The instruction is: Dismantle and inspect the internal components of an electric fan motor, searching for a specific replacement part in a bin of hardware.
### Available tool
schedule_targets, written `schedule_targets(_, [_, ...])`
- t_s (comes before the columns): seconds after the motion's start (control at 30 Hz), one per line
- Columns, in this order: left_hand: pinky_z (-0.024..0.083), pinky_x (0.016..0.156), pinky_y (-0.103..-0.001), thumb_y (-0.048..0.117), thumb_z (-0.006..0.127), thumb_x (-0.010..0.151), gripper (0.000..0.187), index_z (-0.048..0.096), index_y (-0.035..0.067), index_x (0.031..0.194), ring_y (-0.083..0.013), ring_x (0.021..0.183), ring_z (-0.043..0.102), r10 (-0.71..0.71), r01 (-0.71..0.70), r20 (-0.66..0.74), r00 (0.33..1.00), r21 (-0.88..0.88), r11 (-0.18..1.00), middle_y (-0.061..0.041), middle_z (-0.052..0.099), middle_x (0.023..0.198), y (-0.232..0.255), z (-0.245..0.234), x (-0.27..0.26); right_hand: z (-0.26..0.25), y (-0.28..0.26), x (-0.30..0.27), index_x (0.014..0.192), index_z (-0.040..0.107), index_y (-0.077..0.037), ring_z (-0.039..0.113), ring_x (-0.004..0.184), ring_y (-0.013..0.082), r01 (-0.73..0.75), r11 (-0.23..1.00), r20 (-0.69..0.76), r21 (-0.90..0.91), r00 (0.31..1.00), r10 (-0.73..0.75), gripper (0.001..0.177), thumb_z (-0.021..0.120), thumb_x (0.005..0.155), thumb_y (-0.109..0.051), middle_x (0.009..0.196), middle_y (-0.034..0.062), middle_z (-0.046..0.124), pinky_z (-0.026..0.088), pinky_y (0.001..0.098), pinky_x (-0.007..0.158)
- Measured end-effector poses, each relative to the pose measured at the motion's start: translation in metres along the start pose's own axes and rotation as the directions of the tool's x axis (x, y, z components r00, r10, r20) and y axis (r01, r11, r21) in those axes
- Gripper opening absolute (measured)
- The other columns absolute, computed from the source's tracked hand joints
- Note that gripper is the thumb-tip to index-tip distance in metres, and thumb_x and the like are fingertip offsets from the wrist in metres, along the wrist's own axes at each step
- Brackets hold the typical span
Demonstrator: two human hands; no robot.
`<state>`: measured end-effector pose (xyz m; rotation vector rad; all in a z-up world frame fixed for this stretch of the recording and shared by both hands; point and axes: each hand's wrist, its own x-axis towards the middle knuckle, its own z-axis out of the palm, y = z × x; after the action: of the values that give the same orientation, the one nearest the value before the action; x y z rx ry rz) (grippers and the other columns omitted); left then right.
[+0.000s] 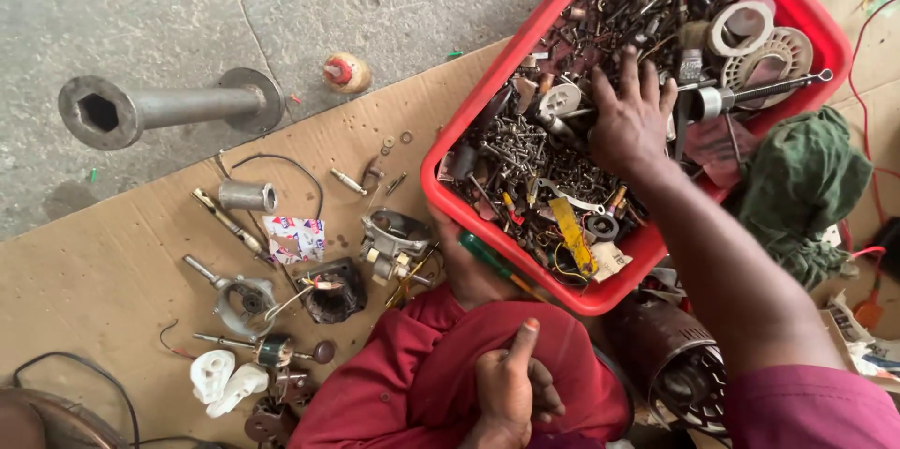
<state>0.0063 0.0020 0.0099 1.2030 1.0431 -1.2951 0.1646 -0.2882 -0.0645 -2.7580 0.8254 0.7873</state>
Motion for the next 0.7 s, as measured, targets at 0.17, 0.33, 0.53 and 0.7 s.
schedule_targets(0.17, [0.040,0.029,-0.032,0.061,0.066,0.091,0.071,0.056,0.002,0.054,-0.0249,0.034,0.059,0.004,-0.004,-0.009,1.000,0.012,1.000,-0.014,0.060,0.045,-0.006,-0.001,0.005,0.038,0.030,-0.034,0.158,0.037,-0.013,0.019,0.154,0.0426,0.078,0.995,-0.086,0.066,0.994,-0.072,0.084,0.059,0.078,-0.002,0.166,0.0252,0.024,0.016,0.0640,0.119])
schedule_targets(0.33, [0.041,0.029,-0.031,0.062,0.065,0.092,0.071,0.057,0.001,0.055,-0.0244,0.033,0.059,-0.001,0.001,0.012,1.000,0.002,1.000,-0.014,0.060,0.045,-0.008,-0.004,0.007,0.059,0.046,-0.055,0.159,0.040,-0.011,0.023,0.157,0.0414,0.148,0.987,-0.193,0.058,0.972,-0.134,0.083,0.058,0.079,0.000,0.167,0.0256,0.029,0.023,0.0581,0.124])
schedule_targets(0.53, [0.042,0.030,-0.031,0.061,0.066,0.091,0.070,0.057,0.002,0.055,-0.0244,0.034,0.060,0.006,-0.005,-0.003,1.000,0.019,1.000,-0.014,0.061,0.046,-0.008,-0.002,0.007,0.050,0.066,-0.053,0.152,0.046,-0.022,0.024,0.157,0.0354,0.206,0.968,-0.053,0.146,0.978,-0.200,0.089,0.064,0.067,-0.002,0.168,0.0204,0.028,0.028,0.0522,0.120])
schedule_targets(0.7, [0.041,0.030,-0.030,0.060,0.066,0.092,0.068,0.058,0.003,0.057,-0.0230,0.035,0.060,0.050,-0.051,0.050,0.997,0.012,0.999,-0.013,0.060,0.046,-0.005,-0.004,-0.002,0.069,0.066,-0.054,0.155,0.049,-0.016,0.025,0.154,0.0378,0.234,0.968,-0.159,0.091,0.963,-0.217,0.094,0.068,0.065,-0.003,0.165,0.0241,0.028,0.025,0.0540,0.120])
